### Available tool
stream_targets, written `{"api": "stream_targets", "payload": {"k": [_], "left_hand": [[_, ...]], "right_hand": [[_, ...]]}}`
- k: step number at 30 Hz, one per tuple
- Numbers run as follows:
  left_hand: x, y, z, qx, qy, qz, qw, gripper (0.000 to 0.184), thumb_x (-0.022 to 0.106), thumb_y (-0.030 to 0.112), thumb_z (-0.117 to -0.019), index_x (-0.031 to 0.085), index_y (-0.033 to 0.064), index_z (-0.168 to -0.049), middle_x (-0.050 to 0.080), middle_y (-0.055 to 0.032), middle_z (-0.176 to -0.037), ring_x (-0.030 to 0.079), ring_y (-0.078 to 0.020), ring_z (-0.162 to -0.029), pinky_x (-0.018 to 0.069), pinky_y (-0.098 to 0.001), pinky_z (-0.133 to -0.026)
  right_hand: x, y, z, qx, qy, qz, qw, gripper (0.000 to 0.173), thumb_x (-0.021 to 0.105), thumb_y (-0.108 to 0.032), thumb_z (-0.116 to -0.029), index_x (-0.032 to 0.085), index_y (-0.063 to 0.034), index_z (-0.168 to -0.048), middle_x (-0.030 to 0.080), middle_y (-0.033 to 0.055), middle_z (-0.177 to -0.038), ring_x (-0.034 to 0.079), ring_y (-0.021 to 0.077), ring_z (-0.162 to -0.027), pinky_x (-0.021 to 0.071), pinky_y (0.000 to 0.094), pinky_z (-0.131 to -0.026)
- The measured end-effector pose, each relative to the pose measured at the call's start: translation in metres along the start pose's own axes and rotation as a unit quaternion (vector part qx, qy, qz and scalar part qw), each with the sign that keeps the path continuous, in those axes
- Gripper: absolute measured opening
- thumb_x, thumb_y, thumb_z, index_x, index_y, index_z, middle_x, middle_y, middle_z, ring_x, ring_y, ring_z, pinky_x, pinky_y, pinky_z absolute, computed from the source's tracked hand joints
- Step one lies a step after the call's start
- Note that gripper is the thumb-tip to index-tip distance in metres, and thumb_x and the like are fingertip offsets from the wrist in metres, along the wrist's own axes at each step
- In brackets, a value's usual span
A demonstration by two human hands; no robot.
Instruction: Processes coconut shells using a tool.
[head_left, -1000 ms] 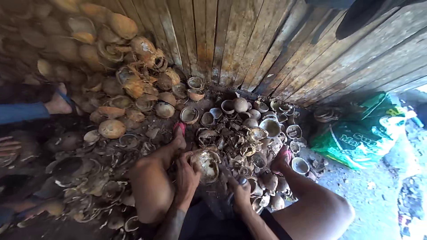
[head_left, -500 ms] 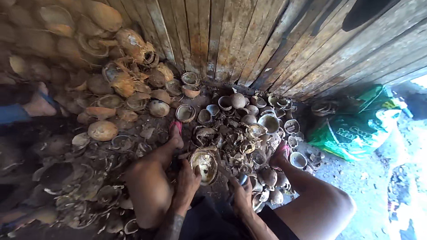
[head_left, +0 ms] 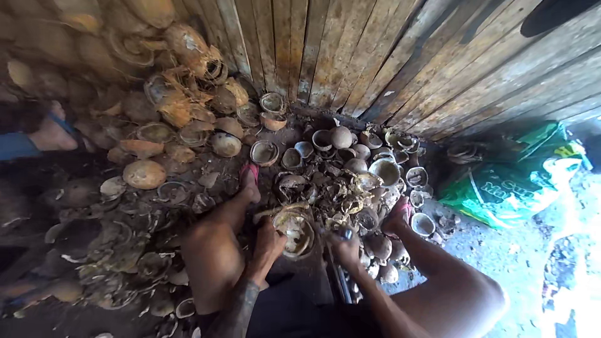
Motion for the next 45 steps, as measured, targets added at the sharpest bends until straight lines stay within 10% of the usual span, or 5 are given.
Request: {"api": "stream_targets", "payload": {"k": [5, 14, 23, 28, 45], "left_hand": [[0.004, -0.005, -0.002, 0.036, -0.001, 0.001, 0.999, 0.056, 0.061, 0.017, -0.0978, 0.044, -0.0032, -0.147, 0.057, -0.0261, -0.139, 0.057, -0.0370, -0.130, 0.0450, -0.0522, -0.109], [0.015, -0.010, 0.013, -0.025, 0.073, 0.057, 0.995, 0.059, 0.059, 0.023, -0.1001, 0.040, -0.0031, -0.149, 0.062, -0.0284, -0.129, 0.063, -0.0405, -0.121, 0.0497, -0.0549, -0.103], [0.008, -0.014, 0.003, 0.034, 0.043, 0.052, 0.997, 0.056, 0.057, 0.022, -0.1026, 0.041, -0.0047, -0.149, 0.055, -0.0281, -0.141, 0.056, -0.0385, -0.132, 0.0434, -0.0526, -0.111], [0.010, -0.010, 0.013, 0.039, 0.137, 0.115, 0.983, 0.067, 0.053, 0.048, -0.1033, 0.044, -0.0001, -0.150, 0.060, -0.0256, -0.137, 0.060, -0.0377, -0.127, 0.0467, -0.0559, -0.107], [0.011, -0.009, 0.010, 0.141, 0.236, 0.123, 0.954, 0.064, 0.065, 0.047, -0.0924, 0.059, 0.0009, -0.137, 0.061, -0.0211, -0.136, 0.056, -0.0355, -0.129, 0.0417, -0.0541, -0.111]], "right_hand": [[0.009, -0.012, -0.037, -0.085, -0.095, 0.055, 0.990, 0.041, 0.088, -0.019, -0.0705, 0.061, -0.0023, -0.096, 0.062, 0.0011, -0.074, 0.059, 0.0078, -0.060, 0.0546, 0.0271, -0.059], [0.010, -0.015, 0.067, 0.046, 0.120, -0.073, 0.989, 0.023, 0.079, 0.004, -0.0752, 0.060, -0.0001, -0.089, 0.057, 0.0053, -0.066, 0.051, 0.0121, -0.048, 0.0479, 0.0296, -0.045], [0.008, -0.011, -0.020, -0.054, -0.072, -0.009, 0.996, 0.037, 0.089, -0.013, -0.0694, 0.058, -0.0041, -0.090, 0.058, 0.0006, -0.071, 0.056, 0.0086, -0.060, 0.0522, 0.0275, -0.058], [0.005, 0.009, 0.067, 0.120, 0.066, -0.082, 0.987, 0.024, 0.081, -0.010, -0.0870, 0.059, 0.0001, -0.089, 0.053, 0.0054, -0.060, 0.046, 0.0125, -0.045, 0.0452, 0.0312, -0.044], [0.015, 0.017, 0.089, 0.260, 0.097, -0.192, 0.941, 0.022, 0.077, -0.007, -0.0908, 0.055, -0.0020, -0.093, 0.048, 0.0040, -0.058, 0.040, 0.0115, -0.040, 0.0420, 0.0295, -0.039]]}}
Point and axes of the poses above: each hand's wrist, its own z-axis away from the middle knuckle, its own x-axis out of the palm, y = z × x, the point moved 9 cm from there along -z, towards the middle knuckle
